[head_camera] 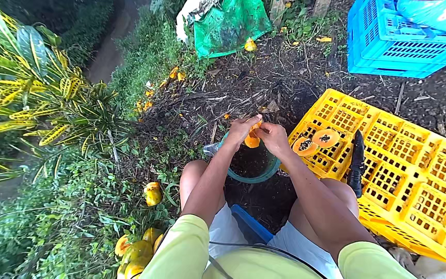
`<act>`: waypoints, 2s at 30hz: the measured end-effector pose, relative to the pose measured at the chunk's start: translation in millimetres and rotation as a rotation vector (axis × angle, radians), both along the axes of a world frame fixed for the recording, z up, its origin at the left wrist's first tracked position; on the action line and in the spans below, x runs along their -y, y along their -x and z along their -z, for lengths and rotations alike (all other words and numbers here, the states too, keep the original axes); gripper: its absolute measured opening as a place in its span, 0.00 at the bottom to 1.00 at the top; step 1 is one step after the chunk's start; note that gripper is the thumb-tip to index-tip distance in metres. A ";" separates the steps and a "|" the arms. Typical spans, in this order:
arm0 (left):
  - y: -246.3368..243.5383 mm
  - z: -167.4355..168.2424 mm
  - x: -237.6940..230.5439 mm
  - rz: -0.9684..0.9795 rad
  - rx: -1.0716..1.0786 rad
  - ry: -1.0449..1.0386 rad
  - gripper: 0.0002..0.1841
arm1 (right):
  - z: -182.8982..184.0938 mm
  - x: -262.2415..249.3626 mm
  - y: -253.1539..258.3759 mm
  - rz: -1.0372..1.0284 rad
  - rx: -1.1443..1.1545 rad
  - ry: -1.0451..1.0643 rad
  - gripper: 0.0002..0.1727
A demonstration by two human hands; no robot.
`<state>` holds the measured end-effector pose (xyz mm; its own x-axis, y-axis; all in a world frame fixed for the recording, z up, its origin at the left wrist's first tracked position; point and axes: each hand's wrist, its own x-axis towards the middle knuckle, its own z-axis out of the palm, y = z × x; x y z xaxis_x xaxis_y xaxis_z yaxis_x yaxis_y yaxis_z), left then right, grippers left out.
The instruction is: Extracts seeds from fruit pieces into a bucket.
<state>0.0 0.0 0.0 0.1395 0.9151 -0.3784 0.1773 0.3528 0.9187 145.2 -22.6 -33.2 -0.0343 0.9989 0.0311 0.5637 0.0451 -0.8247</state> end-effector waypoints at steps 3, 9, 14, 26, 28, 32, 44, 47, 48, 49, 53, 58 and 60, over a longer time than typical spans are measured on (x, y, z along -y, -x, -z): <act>1.2 1.3 -1.7 0.011 -0.002 0.012 0.29 | -1.6 -0.4 -3.2 -0.022 0.023 -0.006 0.14; 9.1 0.8 -4.5 0.028 0.068 0.026 0.28 | -6.1 -3.3 -10.9 -0.116 -0.150 0.092 0.09; 10.4 1.6 -5.8 0.021 0.057 0.025 0.28 | -6.6 -5.7 -13.3 -0.185 -0.122 0.123 0.12; 12.9 -1.4 -6.7 -0.008 0.108 0.038 0.27 | -0.3 -5.1 -7.1 -0.123 -0.261 0.176 0.08; 13.7 -3.3 -7.3 -0.012 0.134 0.048 0.27 | 0.7 -6.1 -10.1 -0.132 -0.224 0.138 0.09; 14.0 -3.2 -6.0 -0.007 0.100 0.038 0.26 | -1.2 -5.7 -12.0 -0.112 -0.199 0.105 0.09; 13.0 -3.2 -3.4 0.074 0.141 0.034 0.25 | -7.8 1.3 -7.4 -0.026 -0.074 -0.009 0.11; 19.3 -4.0 -4.6 0.097 0.224 0.040 0.23 | -10.0 2.9 -9.3 -0.029 -0.094 0.006 0.10; 21.3 -5.2 -5.2 0.105 0.253 0.037 0.21 | -10.8 3.0 -10.2 -0.031 -0.102 0.017 0.09; 23.2 -6.4 -6.3 0.109 0.288 0.037 0.21 | -11.8 2.8 -11.3 -0.035 -0.109 0.029 0.08; 27.3 -8.4 -7.7 0.093 0.369 0.037 0.18 | -13.7 4.2 -14.6 -0.065 -0.138 0.014 0.06; 22.6 -3.9 -7.8 0.111 0.274 -0.018 0.19 | -14.7 5.3 -13.6 -0.099 -0.172 0.008 0.11; 20.1 -2.2 -5.6 0.128 0.238 -0.031 0.19 | -12.8 5.5 -12.0 -0.093 -0.113 0.015 0.11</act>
<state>-20.1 5.6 2.2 0.3365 0.8949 -0.2931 -0.0036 0.3125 0.9499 157.2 -28.1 -20.4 -0.1237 0.9920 0.0247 0.4613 0.0796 -0.8837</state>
